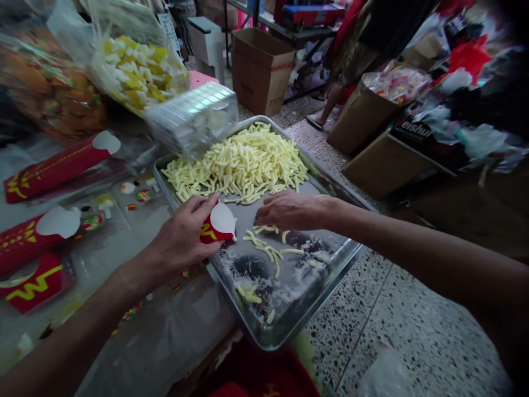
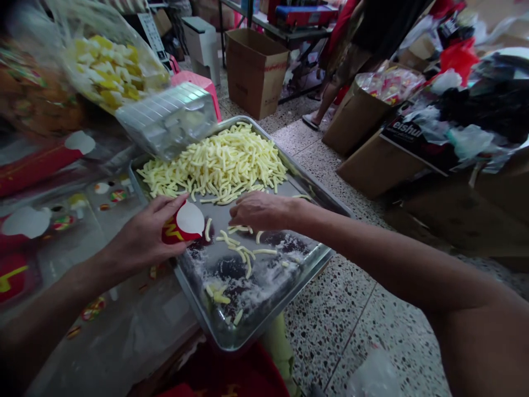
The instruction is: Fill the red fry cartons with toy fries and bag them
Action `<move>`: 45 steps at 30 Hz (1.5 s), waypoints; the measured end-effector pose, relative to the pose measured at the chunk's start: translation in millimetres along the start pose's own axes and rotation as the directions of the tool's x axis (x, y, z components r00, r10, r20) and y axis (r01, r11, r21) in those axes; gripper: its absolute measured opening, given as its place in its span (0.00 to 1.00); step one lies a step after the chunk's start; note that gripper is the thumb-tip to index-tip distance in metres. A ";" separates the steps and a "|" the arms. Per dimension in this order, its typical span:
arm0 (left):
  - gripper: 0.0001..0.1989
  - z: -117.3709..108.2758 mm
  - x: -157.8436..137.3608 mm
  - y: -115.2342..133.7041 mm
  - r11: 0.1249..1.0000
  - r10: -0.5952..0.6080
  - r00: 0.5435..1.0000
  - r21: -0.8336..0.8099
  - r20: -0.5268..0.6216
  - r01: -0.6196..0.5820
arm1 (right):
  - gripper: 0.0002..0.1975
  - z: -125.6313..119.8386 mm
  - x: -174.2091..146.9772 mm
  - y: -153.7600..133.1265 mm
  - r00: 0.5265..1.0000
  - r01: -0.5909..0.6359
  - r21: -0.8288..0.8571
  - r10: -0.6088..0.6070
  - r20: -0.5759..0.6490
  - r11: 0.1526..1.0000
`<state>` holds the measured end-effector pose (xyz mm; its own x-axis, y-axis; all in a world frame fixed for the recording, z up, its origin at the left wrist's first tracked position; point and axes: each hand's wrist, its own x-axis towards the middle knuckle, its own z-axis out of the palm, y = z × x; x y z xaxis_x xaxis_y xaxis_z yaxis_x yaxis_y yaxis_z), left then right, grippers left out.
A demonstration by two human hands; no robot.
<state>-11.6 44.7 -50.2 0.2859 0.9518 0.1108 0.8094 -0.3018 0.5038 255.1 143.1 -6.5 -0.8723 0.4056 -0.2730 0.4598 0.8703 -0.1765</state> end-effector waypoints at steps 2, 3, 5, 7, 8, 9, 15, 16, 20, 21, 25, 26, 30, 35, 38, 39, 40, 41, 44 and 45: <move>0.43 2.3 3.5 3.9 0.999 0.008 1.000 0.037 0.013 -0.008 | 0.11 3.2 4.4 -4.5 0.982 0.151 0.013 -0.152 0.114 0.988; 0.43 3.3 5.4 6.2 0.997 0.005 1.000 0.072 0.025 -0.007 | 0.11 5.8 6.5 -7.3 0.973 0.189 0.011 -0.188 0.136 0.982; 0.41 4.2 9.0 11.2 0.987 -0.022 0.998 0.161 0.051 0.014 | 0.10 12.5 10.8 -13.0 0.980 0.175 -0.012 -0.173 0.103 0.984; 0.40 3.3 11.7 15.7 0.971 -0.064 0.993 0.234 0.096 0.040 | 0.08 19.7 15.8 -17.7 0.993 0.106 -0.036 -0.104 0.050 0.994; 0.40 2.4 13.1 17.3 0.966 -0.077 0.990 0.255 0.121 0.044 | 0.06 22.5 18.5 -19.4 0.999 0.034 -0.044 -0.033 0.024 0.998; 0.40 1.4 14.7 18.5 0.963 -0.084 0.987 0.267 0.137 0.045 | 0.05 24.3 21.2 -20.6 0.998 -0.055 -0.046 0.055 -0.005 0.997; 0.38 3.8 40.6 21.7 0.991 -0.034 0.996 0.134 0.088 0.022 | 0.06 6.4 40.2 -34.5 0.930 -0.291 -0.043 0.272 -0.247 0.956; 0.36 6.2 46.7 22.1 0.998 -0.012 0.996 0.069 0.085 0.006 | 0.06 0.1 43.1 -38.5 0.932 -0.286 -0.061 0.264 -0.248 0.956; 0.35 19.1 62.8 20.2 0.978 0.098 0.994 -0.180 -0.054 -0.107 | 0.06 -21.5 45.7 -49.2 0.919 -0.348 -0.017 0.337 -0.206 0.937; 0.37 23.0 64.2 19.0 0.967 0.107 0.988 -0.219 -0.112 -0.129 | 0.06 -24.0 44.6 -49.8 0.911 -0.351 0.055 0.354 -0.212 0.935; 0.36 38.6 65.7 16.8 0.929 0.049 0.955 -0.337 -0.293 -0.151 | 0.07 -15.9 43.5 -49.3 0.806 -0.249 0.432 0.433 -0.404 0.867; 0.35 41.6 65.9 17.3 0.913 0.034 0.946 -0.376 -0.322 -0.161 | 0.06 -11.1 44.5 -49.2 0.753 -0.230 0.473 0.464 -0.467 0.850; 0.39 42.8 63.7 20.5 0.862 0.086 0.941 -0.448 -0.328 -0.235 | 0.03 -0.1 37.0 -50.6 0.652 -0.143 0.535 0.486 -0.582 0.832; 0.47 24.1 48.4 14.3 0.923 0.062 0.948 -0.343 -0.311 -0.172 | 0.06 -1.1 -16.3 -63.2 0.655 -0.221 0.507 0.512 -0.556 0.833; 0.45 11.9 34.1 5.0 0.925 -0.099 0.939 -0.378 -0.330 -0.035 | 0.09 16.5 -37.6 -78.5 0.792 -0.436 0.256 0.503 -0.347 0.863; 0.44 8.2 28.4 2.6 0.921 -0.135 0.934 -0.390 -0.331 -0.004 | 0.09 25.1 -38.6 -83.8 0.834 -0.450 0.169 0.480 -0.271 0.877; 0.45 4.7 22.4 0.8 0.918 -0.157 0.931 -0.397 -0.330 0.014 | 0.08 33.6 -37.2 -88.6 0.861 -0.450 0.101 0.461 -0.218 0.888; 0.45 1.3 16.0 -0.5 0.917 -0.167 0.930 -0.397 -0.327 0.025 | 0.07 41.3 -33.9 -92.4 0.875 -0.443 0.056 0.445 -0.191 0.895; 0.46 -7.2 -4.3 -3.5 0.928 -0.164 0.939 -0.371 -0.302 0.043 | 0.05 53.0 -22.0 -94.3 0.849 -0.468 0.147 0.490 -0.198 0.871; 0.46 -9.4 -10.8 -4.9 0.932 -0.167 0.942 -0.358 -0.291 0.055 | 0.05 52.8 -18.9 -91.4 0.823 -0.482 0.258 0.533 -0.194 0.838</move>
<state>-23.4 36.4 -45.8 -0.0156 0.9628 0.2697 0.5867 -0.2096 0.7822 238.4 41.1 -35.1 -0.5053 0.8522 -0.1356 0.8481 0.4615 -0.2602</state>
